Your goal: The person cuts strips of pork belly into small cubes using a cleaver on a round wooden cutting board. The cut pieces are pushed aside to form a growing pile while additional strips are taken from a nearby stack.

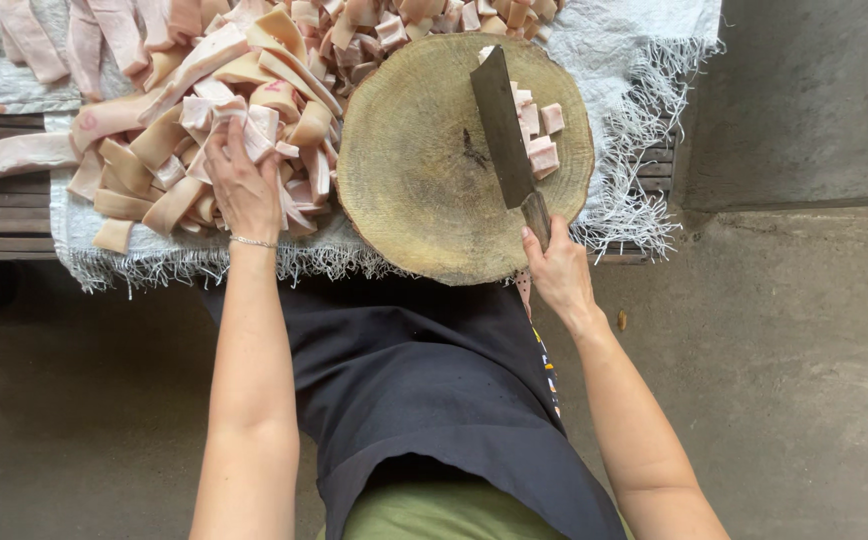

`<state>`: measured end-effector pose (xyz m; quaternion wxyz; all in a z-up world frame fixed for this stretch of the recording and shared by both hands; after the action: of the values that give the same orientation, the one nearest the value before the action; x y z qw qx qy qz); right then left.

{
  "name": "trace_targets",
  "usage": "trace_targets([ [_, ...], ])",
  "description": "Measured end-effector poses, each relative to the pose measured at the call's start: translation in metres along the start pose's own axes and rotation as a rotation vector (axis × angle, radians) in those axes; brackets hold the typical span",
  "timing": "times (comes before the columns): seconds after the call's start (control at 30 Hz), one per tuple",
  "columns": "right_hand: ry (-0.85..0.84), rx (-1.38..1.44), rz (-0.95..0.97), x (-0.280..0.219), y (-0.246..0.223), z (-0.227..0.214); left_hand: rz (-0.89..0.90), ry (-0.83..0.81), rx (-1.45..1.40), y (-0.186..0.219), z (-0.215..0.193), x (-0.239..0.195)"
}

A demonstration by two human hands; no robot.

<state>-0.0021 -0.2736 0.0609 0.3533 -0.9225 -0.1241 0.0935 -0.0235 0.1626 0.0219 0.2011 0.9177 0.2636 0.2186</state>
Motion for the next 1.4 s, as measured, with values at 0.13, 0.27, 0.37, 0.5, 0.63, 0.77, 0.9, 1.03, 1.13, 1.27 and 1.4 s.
trace_targets([
  [0.13, -0.094, 0.06, 0.152, 0.003, -0.008, -0.006, -0.064, -0.157, -0.039, -0.038, 0.011, 0.022],
  [0.27, -0.148, 0.12, 0.276, 0.004, -0.019, -0.012, 0.12, -0.146, 0.169, -0.025, 0.017, 0.035],
  [0.37, -0.11, 0.07, 0.182, 0.004, -0.014, -0.009, 0.198, -0.185, 0.226, -0.001, 0.007, 0.035],
  [0.5, -0.067, 0.035, 0.1, 0.002, -0.001, -0.002, 0.307, -0.198, 0.312, 0.022, -0.001, 0.031],
  [0.63, -0.053, 0.025, 0.084, 0.002, 0.004, -0.001, 0.187, -0.327, 0.396, 0.013, 0.017, 0.03],
  [0.77, -0.063, 0.033, 0.105, 0.002, 0.005, 0.0, 0.2, -0.377, 0.424, -0.01, 0.034, 0.03],
  [0.9, -0.057, 0.027, 0.087, 0.002, 0.008, 0.001, 0.294, -0.349, 0.355, -0.009, 0.021, 0.025],
  [1.03, -0.014, 0.028, 0.014, 0.002, 0.014, 0.004, 0.333, -0.299, 0.426, -0.004, 0.016, 0.015],
  [1.13, -0.021, 0.015, 0.03, 0.0, 0.014, 0.006, 0.334, -0.257, 0.445, -0.012, 0.023, 0.015],
  [1.27, -0.044, 0.035, 0.078, -0.001, 0.01, 0.005, 0.269, -0.281, 0.361, -0.014, 0.029, 0.015],
  [1.4, -0.042, 0.051, 0.1, 0.001, 0.003, 0.001, 0.169, -0.249, 0.118, -0.011, 0.022, 0.014],
])
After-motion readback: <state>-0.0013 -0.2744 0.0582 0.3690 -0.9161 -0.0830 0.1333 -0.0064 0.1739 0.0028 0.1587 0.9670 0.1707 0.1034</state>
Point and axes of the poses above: each hand's wrist, its own x-axis towards the middle knuckle, its own z-axis out of the palm, y = z × x, the point moved 3 cm from there along x, towards the middle knuckle, and after that the axes turned 12 degrees about -z, right-handed, at the moved point
